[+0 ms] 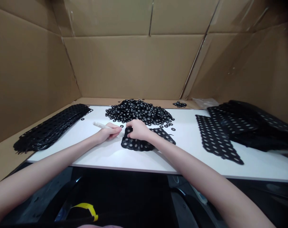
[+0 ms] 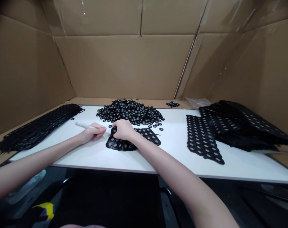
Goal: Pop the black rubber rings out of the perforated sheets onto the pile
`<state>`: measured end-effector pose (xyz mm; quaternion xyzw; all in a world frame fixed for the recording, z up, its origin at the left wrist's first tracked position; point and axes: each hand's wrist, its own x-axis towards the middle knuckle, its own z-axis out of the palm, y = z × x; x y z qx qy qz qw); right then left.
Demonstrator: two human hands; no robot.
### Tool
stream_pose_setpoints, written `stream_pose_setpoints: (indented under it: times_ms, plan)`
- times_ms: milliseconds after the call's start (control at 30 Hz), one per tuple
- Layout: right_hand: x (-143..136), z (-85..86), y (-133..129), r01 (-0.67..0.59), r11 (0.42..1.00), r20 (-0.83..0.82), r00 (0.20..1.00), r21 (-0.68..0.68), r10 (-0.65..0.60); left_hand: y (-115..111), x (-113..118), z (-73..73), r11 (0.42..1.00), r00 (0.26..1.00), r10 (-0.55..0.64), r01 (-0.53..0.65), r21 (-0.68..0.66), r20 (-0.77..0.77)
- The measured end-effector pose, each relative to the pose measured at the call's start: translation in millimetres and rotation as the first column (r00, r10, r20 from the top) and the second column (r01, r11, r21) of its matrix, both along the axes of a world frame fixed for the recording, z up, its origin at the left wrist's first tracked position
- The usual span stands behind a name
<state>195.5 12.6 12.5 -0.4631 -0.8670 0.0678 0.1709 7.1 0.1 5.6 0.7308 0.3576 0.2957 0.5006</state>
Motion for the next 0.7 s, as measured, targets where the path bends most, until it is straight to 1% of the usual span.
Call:
stream_pose_setpoints:
  times_ms: [100, 200, 300, 400, 533, 633, 700]
  plan:
    - [-1, -0.8, 1, 0.004, 1.0, 0.006, 1.0, 0.005, -0.004, -3, 3, 1.9, 0.999, 0.999, -0.035, 0.035, 0.01, -0.027]
    - [0, -1.6, 3, -0.003, 1.0, -0.009, 1.0, -0.026, 0.003, -4, 4, 2.3, 0.997, 0.996, -0.069, 0.071, 0.031, -0.05]
    - [2, 1.0, 3, -0.031, 0.997, -0.031, 0.999, -0.067, 0.029, -3, 2, 1.7, 0.995, 0.995, -0.082, 0.086, 0.054, -0.062]
    - [7, 6.9, 1, -0.063, 0.99, -0.052, 0.997, -0.13, 0.057, -4, 2, 1.9, 0.994, 0.998, -0.059, 0.061, 0.087, -0.03]
    - [12, 11.6, 0, -0.085, 0.976, -0.107, 0.992, -0.202, 0.064, -5, 2, 3.0, 0.99, 1.0, -0.007, 0.006, 0.138, 0.01]
    - [13, 10.5, 2, -0.08, 0.972, -0.12, 0.991, -0.222, 0.054, -4, 1, 0.8, 0.992, 0.999, 0.019, -0.024, 0.127, 0.041]
    - [13, 9.6, 4, -0.074, 0.974, -0.104, 0.993, -0.216, 0.053, -1, -2, -2.4, 0.994, 0.995, 0.042, -0.051, 0.094, 0.093]
